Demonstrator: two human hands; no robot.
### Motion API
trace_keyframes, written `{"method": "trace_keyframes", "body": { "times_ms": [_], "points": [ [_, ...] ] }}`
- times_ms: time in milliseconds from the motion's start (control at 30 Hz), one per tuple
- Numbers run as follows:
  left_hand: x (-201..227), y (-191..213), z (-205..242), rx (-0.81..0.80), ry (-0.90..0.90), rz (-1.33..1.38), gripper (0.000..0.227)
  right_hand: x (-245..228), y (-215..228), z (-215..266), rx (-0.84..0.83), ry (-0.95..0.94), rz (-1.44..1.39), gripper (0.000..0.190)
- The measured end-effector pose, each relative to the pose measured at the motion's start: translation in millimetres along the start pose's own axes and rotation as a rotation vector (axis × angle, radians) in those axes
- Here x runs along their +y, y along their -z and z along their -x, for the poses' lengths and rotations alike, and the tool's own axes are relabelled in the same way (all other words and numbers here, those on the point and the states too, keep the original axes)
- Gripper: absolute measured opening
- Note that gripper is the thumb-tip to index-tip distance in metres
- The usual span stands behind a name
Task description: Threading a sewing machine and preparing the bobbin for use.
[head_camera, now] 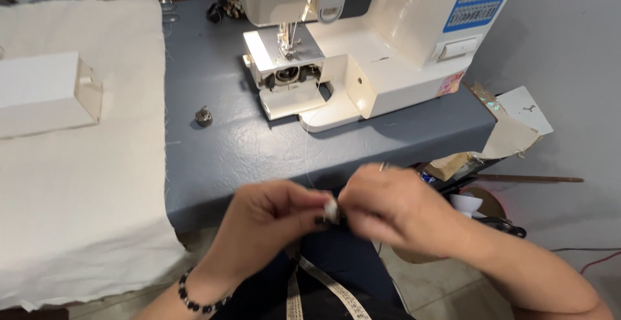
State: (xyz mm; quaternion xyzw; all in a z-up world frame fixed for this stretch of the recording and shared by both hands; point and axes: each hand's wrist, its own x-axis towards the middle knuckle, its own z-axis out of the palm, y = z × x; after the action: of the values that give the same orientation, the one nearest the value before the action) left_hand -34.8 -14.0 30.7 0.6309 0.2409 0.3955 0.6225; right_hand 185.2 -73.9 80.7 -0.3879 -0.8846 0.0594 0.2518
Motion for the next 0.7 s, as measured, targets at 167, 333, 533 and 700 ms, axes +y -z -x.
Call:
{"method": "trace_keyframes", "body": {
  "times_ms": [167, 333, 533, 700],
  "points": [
    [-1, -3, 4, -0.067, 0.005, -0.149, 0.019, -9, 9, 1, 0.063, -0.002, 0.132, 0.01],
    [-4, 6, 2, 0.129, -0.035, -0.058, 0.015, -23, -5, 7, -0.006, 0.19, 0.171, 0.029],
    [-6, -5, 15, 0.01, -0.132, -0.177, 0.016, -7, 14, 3, 0.12, 0.076, 0.16, 0.012],
    [-8, 0, 8, 0.134, -0.068, -0.158, 0.016, -18, -4, 15, -0.002, 0.242, 0.132, 0.03]
  ]
}}
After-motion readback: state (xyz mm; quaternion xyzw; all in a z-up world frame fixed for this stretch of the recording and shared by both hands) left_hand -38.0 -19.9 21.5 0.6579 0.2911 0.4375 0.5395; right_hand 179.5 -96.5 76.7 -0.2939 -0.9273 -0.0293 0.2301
